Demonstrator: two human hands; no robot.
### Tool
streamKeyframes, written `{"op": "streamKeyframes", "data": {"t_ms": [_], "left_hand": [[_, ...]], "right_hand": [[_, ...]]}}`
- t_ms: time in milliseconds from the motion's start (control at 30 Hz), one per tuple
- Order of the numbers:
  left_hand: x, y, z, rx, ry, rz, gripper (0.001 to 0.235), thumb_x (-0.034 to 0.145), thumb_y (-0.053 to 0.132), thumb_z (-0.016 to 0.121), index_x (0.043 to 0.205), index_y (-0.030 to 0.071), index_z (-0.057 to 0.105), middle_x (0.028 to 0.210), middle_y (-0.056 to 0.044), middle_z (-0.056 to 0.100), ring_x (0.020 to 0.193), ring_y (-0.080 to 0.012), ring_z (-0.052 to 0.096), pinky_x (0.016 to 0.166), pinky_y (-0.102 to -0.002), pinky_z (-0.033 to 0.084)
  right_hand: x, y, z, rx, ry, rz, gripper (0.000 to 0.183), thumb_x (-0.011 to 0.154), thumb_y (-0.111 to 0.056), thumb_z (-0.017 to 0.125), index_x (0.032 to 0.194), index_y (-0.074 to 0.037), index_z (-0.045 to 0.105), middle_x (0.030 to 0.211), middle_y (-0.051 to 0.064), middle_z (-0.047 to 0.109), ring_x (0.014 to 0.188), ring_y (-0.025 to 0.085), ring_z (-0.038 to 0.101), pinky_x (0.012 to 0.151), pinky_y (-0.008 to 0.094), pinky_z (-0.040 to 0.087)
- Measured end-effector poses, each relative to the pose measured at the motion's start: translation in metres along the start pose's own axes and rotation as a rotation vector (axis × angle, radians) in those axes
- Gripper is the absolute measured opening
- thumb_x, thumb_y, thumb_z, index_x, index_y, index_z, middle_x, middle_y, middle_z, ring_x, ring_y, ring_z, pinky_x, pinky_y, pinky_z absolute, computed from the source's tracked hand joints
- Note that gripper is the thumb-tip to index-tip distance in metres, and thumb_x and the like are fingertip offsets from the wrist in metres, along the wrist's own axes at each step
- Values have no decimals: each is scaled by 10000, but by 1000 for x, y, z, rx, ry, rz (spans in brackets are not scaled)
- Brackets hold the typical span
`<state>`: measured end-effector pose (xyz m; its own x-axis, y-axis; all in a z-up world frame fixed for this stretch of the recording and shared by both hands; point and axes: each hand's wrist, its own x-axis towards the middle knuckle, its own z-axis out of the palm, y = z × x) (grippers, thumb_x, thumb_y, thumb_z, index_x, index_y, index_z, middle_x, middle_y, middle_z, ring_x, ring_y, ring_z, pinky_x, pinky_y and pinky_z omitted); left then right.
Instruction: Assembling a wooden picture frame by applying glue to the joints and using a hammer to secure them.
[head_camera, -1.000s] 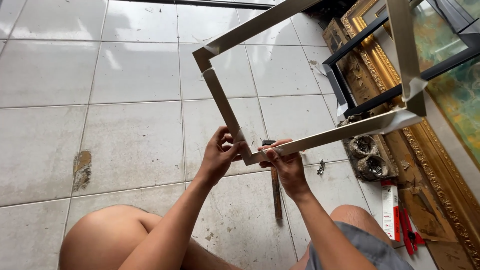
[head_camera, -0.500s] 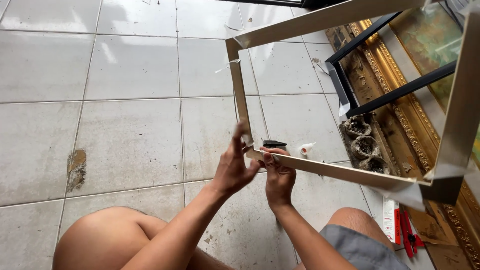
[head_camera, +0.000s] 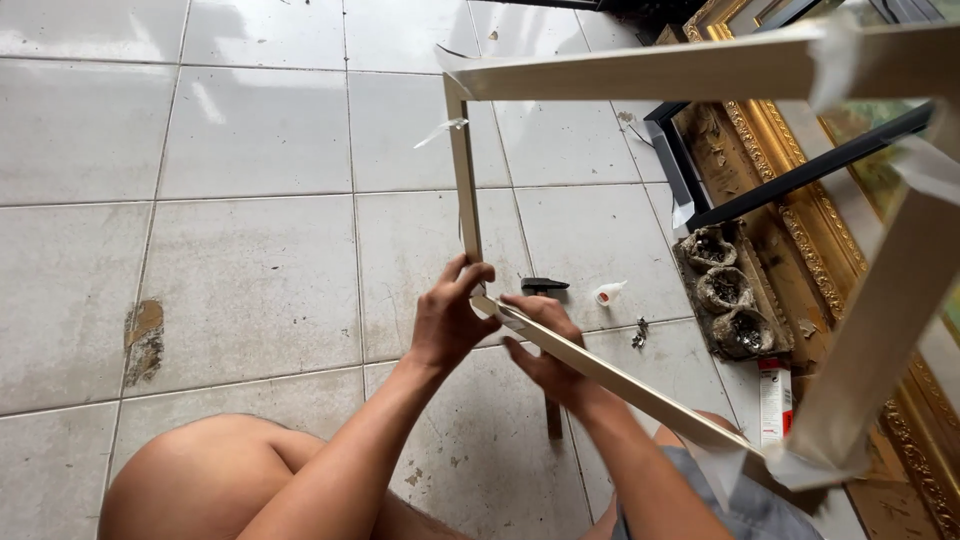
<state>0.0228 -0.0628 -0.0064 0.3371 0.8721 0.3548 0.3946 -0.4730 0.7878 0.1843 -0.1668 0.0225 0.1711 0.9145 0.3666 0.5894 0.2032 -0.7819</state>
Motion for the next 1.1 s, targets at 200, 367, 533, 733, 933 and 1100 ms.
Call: {"op": "streamKeyframes", "data": {"t_ms": [200, 367, 533, 733, 933, 1100], "left_hand": [[7, -21, -12, 12, 39, -33, 639, 634, 106, 963, 1159, 309, 660, 1395, -51, 721, 1066, -411, 824, 860, -576, 676], [8, -28, -10, 3, -18, -24, 644, 648, 83, 941, 1175, 317, 654, 1448, -46, 703, 1090, -431, 817, 892, -594, 675], [4, -24, -9, 1, -90, -10, 664, 637, 91, 941, 1191, 327, 662, 1471, -28, 691, 1119, -432, 812, 918, -588, 678], [4, -28, -4, -10, -126, 9, 665, 672, 61, 929, 1225, 327, 671, 1508, -71, 680, 1141, -472, 799, 928, -625, 668], [4, -25, -5, -6, -132, 23, 659, 687, 86, 896, 1242, 350, 659, 1520, -43, 668, 1141, -467, 791, 917, -623, 667], [5, -28, 0, -23, -114, 41, 672, 673, 108, 919, 1244, 362, 672, 1522, -38, 677, 1128, -464, 797, 916, -618, 668]], "right_hand": [[3, 91, -74, -468, 540, 347, 381, 794, -58, 798, 1163, -111, 723, 1029, 116, 702, 966, 370, 682, 891, 488, 547], [8, 198, -95, -595, 227, 813, 801, 897, -550, 850, 1617, -369, 550, 1560, -6, 505, 1415, 429, 414, 1040, 733, 397], [18, 142, -75, -561, 106, 770, 286, 1084, -645, 704, 1357, -578, 753, 1509, -142, 566, 1413, 353, 441, 1046, 654, 355], [34, 21, -36, 74, -136, 610, 328, 1182, -352, 528, 1316, -100, 691, 1272, 179, 857, 941, 278, 862, 891, 413, 633], [35, -10, -21, -200, -373, 457, 229, 1024, -308, 791, 1162, -131, 834, 827, 127, 872, 826, 283, 856, 825, 407, 647], [37, -9, -22, -192, -348, 408, 235, 1015, -294, 789, 1189, -157, 870, 972, 174, 877, 917, 378, 851, 820, 458, 659]]}}
